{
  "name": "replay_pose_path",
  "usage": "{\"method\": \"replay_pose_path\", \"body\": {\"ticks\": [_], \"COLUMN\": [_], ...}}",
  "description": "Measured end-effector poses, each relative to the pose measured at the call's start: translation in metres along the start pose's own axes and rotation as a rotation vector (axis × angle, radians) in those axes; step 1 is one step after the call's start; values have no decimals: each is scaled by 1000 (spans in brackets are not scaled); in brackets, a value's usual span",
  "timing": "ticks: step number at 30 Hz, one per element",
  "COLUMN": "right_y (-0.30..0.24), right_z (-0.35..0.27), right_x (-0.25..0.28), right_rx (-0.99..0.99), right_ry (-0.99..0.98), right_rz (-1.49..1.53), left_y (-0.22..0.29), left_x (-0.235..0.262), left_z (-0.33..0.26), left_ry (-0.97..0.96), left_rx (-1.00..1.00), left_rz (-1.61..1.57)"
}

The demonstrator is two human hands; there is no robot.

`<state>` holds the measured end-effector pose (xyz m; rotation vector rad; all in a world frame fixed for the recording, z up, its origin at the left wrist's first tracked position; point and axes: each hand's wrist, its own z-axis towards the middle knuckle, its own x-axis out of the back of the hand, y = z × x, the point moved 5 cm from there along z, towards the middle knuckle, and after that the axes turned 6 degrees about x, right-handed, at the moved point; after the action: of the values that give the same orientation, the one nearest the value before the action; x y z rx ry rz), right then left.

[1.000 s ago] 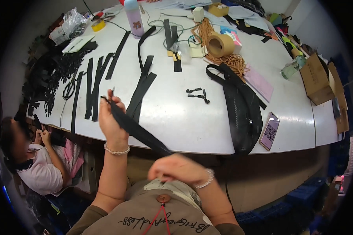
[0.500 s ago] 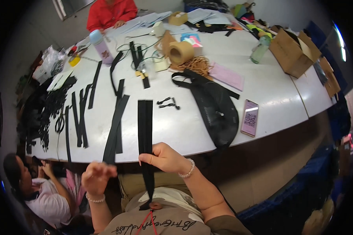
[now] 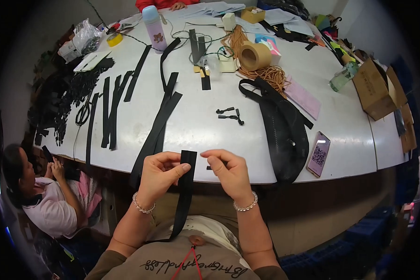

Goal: Assembling plastic buckles and clips onto black nylon straps at a factory workbench.

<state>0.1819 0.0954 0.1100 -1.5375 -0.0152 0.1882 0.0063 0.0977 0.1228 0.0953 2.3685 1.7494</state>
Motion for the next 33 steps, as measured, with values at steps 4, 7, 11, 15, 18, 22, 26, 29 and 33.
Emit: {"method": "replay_pose_path", "body": {"ticks": [4, 7, 11, 15, 18, 22, 26, 29, 33], "right_y": [-8, -1, 8, 11, 18, 8, 5, -1, 7], "right_z": [11, 13, 11, 7, 0, -8, -7, -9, -8], "right_x": [-9, -15, -20, -28, -33, -33, -28, -32, -22], "right_rx": [41, 50, 53, 80, 159, 512, 790, 978, 695], "right_ry": [-10, -6, -43, 36, 205, 352, 313, 213, 333], "right_rz": [0, -38, -42, 56, 14, -414, -649, -720, -513], "left_y": [-6, -11, -16, -29, -40, -60, -55, -62, -45], "left_x": [-2, -2, 1, -4, -15, -24, -38, -32, -29], "left_z": [-1, 0, 5, 7, 10, 13, 10, 15, 12], "left_ry": [-27, -16, 3, 64, 30, 57, -28, 61, 27], "left_rx": [47, 69, 36, -42, 26, 143, 309, 232, 147], "left_rz": [5, -14, -17, -101, -319, -537, -722, -641, -477]}}
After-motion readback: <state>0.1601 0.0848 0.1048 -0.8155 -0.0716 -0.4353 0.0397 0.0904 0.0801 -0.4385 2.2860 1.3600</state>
